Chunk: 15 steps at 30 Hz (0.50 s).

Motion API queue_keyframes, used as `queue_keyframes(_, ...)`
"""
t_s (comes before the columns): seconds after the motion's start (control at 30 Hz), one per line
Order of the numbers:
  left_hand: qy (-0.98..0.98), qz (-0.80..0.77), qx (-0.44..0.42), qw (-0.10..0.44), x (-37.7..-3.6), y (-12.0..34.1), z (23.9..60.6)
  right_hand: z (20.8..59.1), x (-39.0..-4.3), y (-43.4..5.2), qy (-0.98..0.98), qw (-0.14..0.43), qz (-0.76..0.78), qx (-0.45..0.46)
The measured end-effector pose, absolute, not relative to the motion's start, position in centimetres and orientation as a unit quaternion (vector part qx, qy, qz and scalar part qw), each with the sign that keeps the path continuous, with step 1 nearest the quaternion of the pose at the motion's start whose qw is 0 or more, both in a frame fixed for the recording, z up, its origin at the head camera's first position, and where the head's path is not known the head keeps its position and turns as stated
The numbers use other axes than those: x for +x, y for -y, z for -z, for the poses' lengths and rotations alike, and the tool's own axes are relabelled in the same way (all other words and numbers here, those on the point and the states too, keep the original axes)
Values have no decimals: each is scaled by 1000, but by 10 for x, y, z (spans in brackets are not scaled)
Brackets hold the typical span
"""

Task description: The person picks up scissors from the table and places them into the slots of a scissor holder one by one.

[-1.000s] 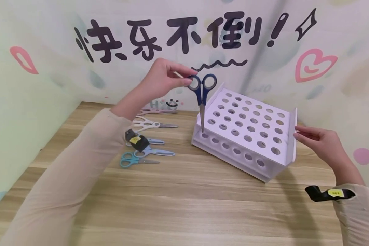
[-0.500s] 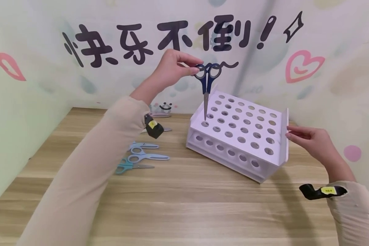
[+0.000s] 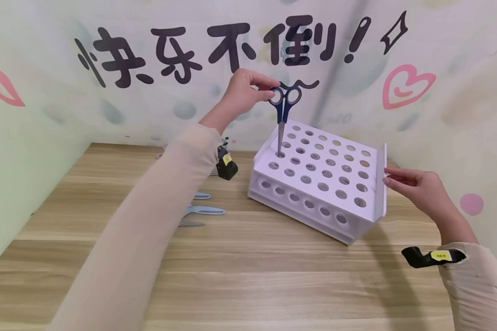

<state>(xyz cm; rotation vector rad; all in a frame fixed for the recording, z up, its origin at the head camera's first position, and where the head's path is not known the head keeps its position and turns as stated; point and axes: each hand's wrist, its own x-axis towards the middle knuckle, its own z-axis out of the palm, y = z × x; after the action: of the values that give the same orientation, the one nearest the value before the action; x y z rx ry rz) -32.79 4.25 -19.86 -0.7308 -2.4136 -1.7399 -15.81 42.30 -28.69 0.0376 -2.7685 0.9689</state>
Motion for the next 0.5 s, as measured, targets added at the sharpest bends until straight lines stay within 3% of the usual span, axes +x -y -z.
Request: queue_keyframes(0.5,809,533,-246,8,-337,-44,228,287,-158,-420,935,107,-339,13)
